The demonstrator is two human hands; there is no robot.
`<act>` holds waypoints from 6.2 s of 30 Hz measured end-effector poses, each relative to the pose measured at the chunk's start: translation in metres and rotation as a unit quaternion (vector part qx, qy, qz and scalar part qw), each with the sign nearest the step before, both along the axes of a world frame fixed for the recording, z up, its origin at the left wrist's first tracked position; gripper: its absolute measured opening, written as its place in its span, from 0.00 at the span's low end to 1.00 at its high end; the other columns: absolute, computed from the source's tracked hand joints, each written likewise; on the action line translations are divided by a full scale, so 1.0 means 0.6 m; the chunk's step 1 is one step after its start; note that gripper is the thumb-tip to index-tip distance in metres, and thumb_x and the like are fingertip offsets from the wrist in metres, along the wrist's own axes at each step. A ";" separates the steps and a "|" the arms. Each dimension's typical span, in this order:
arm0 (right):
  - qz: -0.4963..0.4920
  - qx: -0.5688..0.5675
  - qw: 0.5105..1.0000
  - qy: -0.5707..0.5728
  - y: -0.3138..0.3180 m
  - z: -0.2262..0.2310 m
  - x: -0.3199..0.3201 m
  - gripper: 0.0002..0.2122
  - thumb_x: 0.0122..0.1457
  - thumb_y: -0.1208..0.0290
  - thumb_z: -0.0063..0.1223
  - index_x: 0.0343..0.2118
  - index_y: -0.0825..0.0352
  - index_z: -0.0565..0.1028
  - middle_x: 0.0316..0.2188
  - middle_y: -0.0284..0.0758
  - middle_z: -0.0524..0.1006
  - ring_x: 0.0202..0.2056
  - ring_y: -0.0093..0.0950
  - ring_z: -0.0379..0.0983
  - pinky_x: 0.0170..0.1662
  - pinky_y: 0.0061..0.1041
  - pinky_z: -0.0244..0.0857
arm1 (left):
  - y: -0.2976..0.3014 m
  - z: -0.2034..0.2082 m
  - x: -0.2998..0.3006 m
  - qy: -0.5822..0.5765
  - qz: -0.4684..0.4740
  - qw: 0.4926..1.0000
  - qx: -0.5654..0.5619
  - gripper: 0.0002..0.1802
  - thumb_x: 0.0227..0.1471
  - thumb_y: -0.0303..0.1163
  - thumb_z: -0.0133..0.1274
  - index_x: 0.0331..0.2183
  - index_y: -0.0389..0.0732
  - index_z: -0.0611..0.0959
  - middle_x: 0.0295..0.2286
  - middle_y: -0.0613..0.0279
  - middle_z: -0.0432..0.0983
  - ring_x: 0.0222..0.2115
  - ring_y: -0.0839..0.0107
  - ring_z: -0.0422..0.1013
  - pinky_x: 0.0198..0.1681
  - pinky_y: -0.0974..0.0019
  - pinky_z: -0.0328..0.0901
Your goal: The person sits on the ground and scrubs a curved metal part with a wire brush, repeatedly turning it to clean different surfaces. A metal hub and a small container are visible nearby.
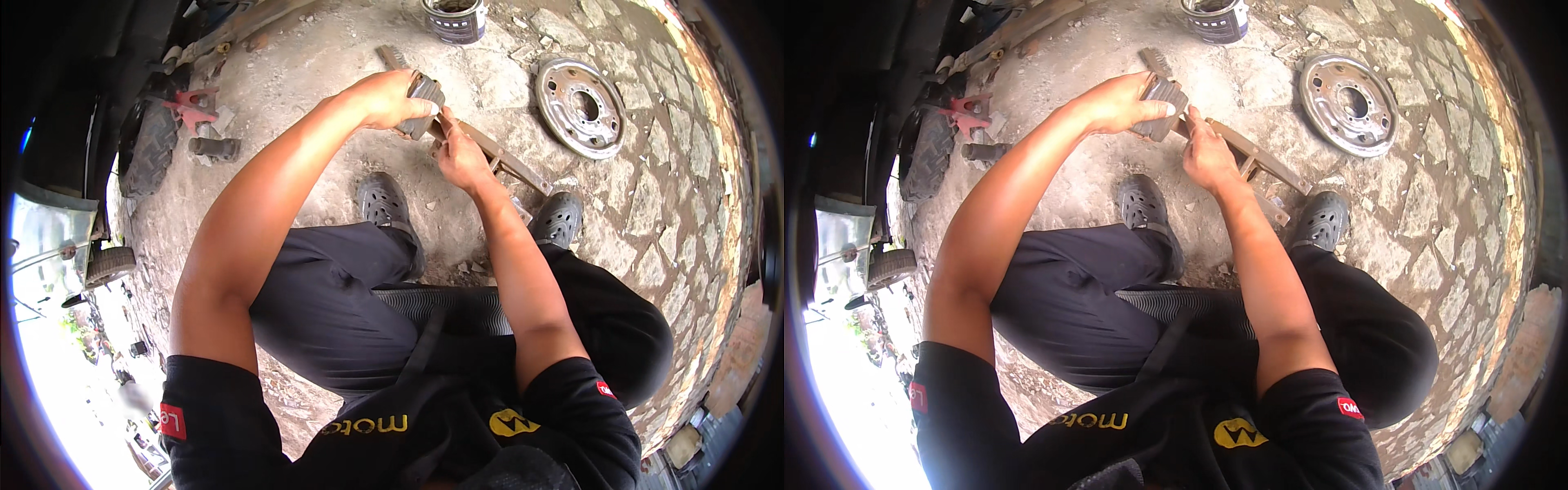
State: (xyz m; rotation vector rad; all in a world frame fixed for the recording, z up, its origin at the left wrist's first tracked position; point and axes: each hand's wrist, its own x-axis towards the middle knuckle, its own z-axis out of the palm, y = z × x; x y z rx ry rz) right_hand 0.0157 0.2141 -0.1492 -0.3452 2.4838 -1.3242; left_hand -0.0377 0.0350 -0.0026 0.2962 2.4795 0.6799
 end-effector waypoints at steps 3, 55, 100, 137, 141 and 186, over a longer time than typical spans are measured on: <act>0.005 0.047 0.999 0.001 0.013 0.019 0.005 0.34 0.56 0.78 0.42 0.69 0.68 0.50 0.68 0.49 0.55 0.68 0.44 0.53 0.69 0.40 0.49 | -0.011 0.002 0.023 -0.028 0.031 0.998 0.045 0.27 0.56 0.41 0.62 0.51 0.34 0.75 0.42 0.53 0.80 0.43 0.68 0.75 0.50 0.62 0.68; -0.156 -0.015 0.986 0.062 0.159 0.110 0.057 0.30 0.58 0.71 0.56 0.63 0.70 0.61 0.54 0.53 0.73 0.56 0.46 0.70 0.59 0.36 0.64 | 0.120 0.034 0.030 0.214 -0.130 0.964 0.090 0.39 0.48 0.10 0.40 0.62 0.46 0.63 0.63 0.44 0.58 0.61 0.53 0.63 0.60 0.59 0.64; -0.109 0.060 0.987 -0.104 0.154 0.107 0.096 0.47 0.62 0.29 0.20 0.59 0.76 0.68 0.50 0.62 0.74 0.59 0.53 0.66 0.62 0.38 0.57 | 0.098 0.002 -0.008 0.127 -0.086 0.988 -0.023 0.30 0.68 0.46 0.38 0.59 0.30 0.65 0.52 0.36 0.72 0.54 0.46 0.69 0.57 0.52 0.63; -0.191 -0.191 0.957 -0.106 0.195 0.090 0.128 0.37 0.70 0.38 0.21 0.62 0.70 0.67 0.57 0.39 0.72 0.59 0.30 0.65 0.65 0.28 0.52 | 0.177 -0.002 0.026 0.021 -0.095 0.994 0.044 0.26 0.69 0.47 0.37 0.51 0.30 0.65 0.29 0.45 0.79 0.23 0.61 0.80 0.31 0.57 0.75; -0.082 -0.078 0.987 -0.118 0.185 0.133 0.145 0.37 0.63 0.41 0.50 0.63 0.70 0.64 0.59 0.45 0.71 0.61 0.34 0.64 0.66 0.32 0.53 | 0.150 0.001 0.014 -0.003 -0.084 0.995 0.045 0.26 0.69 0.47 0.35 0.52 0.31 0.65 0.27 0.45 0.79 0.24 0.59 0.80 0.34 0.55 0.74; -0.123 -0.288 0.928 -0.200 0.153 0.092 0.126 0.44 0.67 0.33 0.19 0.66 0.76 0.56 0.65 0.46 0.62 0.66 0.34 0.57 0.68 0.29 0.48 | 0.124 -0.009 -0.013 -0.008 -0.104 0.995 -0.012 0.26 0.69 0.45 0.35 0.56 0.32 0.65 0.34 0.43 0.79 0.26 0.59 0.79 0.37 0.55 0.74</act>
